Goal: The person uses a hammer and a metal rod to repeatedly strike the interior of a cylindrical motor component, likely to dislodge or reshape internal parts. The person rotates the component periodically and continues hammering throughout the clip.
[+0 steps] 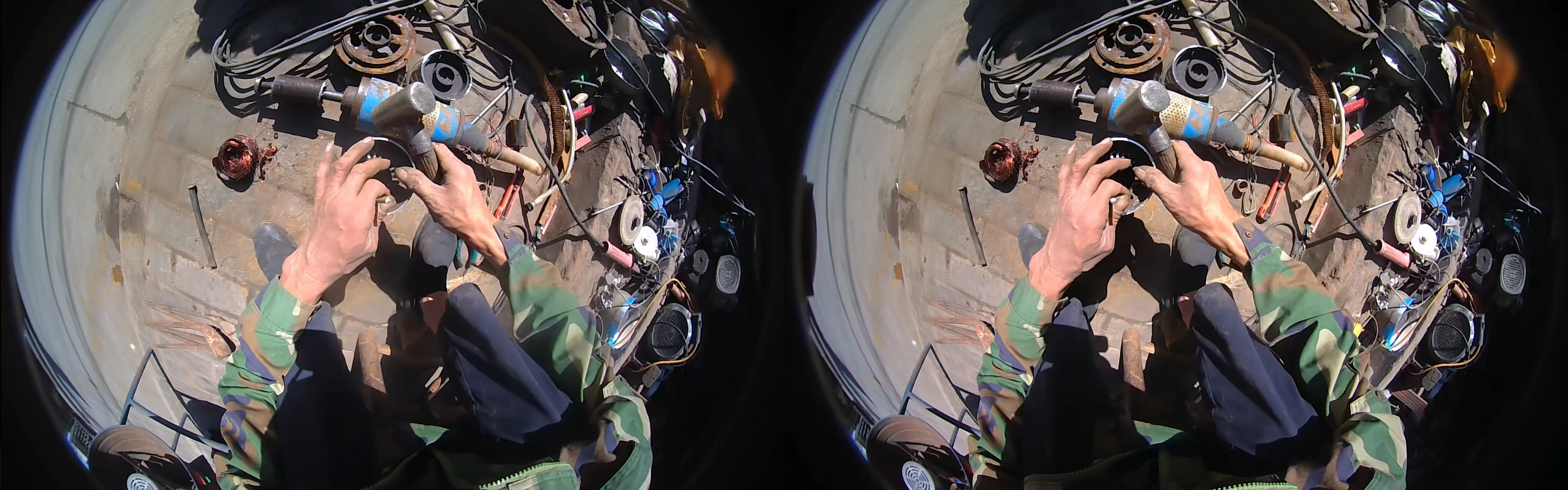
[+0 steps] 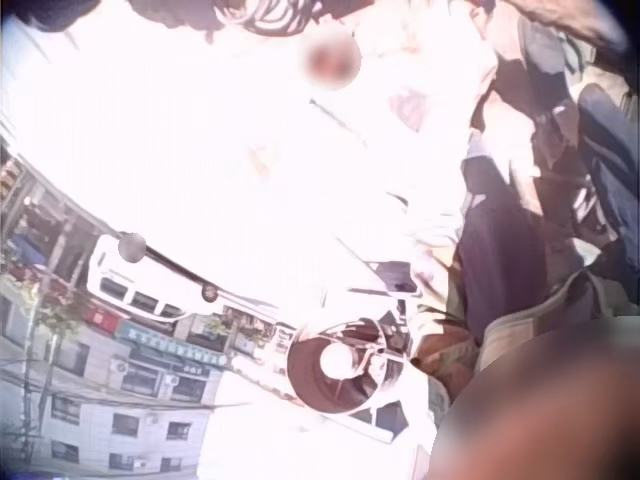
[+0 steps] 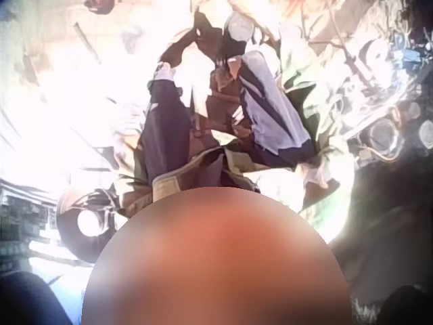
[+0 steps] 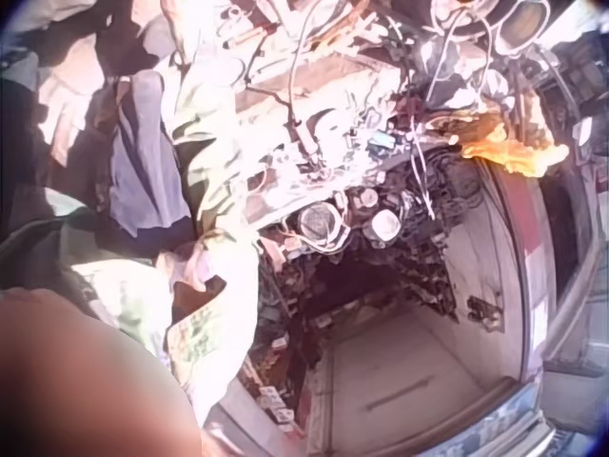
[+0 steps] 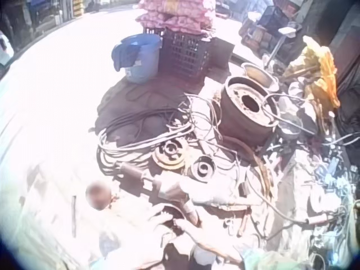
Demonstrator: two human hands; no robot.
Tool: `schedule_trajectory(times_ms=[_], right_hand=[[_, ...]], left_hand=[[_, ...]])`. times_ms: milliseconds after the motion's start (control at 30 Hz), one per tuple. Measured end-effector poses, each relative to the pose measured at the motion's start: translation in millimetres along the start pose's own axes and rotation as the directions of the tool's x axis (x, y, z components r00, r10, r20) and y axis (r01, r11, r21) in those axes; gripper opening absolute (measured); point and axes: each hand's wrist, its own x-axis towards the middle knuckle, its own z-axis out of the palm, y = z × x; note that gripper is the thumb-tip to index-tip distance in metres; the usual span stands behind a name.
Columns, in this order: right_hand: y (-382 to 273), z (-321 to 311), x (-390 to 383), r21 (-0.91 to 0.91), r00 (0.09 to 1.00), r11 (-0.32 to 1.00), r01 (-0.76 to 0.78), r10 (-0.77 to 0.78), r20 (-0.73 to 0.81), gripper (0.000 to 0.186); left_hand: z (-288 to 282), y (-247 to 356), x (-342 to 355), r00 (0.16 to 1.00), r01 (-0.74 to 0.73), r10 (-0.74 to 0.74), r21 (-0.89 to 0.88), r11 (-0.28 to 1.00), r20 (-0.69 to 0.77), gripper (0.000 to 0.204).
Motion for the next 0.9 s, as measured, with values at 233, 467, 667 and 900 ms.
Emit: schedule_trajectory(times_ms=[233,467,667,900], right_hand=[[-17.3,12.6,3.8,0.094,0.962,0.957,-0.273,0.272,0.027,0.048],[-11.5,9.0,3.0,0.092,0.965,0.96,-0.263,0.26,0.048,0.049],[-12.7,11.0,5.9,0.085,0.972,0.968,-0.235,0.232,0.047,0.049],[-11.3,10.1,5.6,0.103,0.967,0.962,-0.254,0.25,0.052,0.048]], left_hand=[[-51.1,38.5,34.6,0.987,-0.119,0.126,0.078,0.99,-0.104,0.021],[-90.2,44.6,62.3,0.919,0.171,-0.284,-0.371,0.913,-0.275,0.031],[-74.2,28.0,49.2,0.934,0.126,-0.221,-0.321,0.939,-0.281,0.033],[-76.7,24.8,42.8,0.935,0.143,-0.221,-0.276,0.951,-0.278,0.034]])
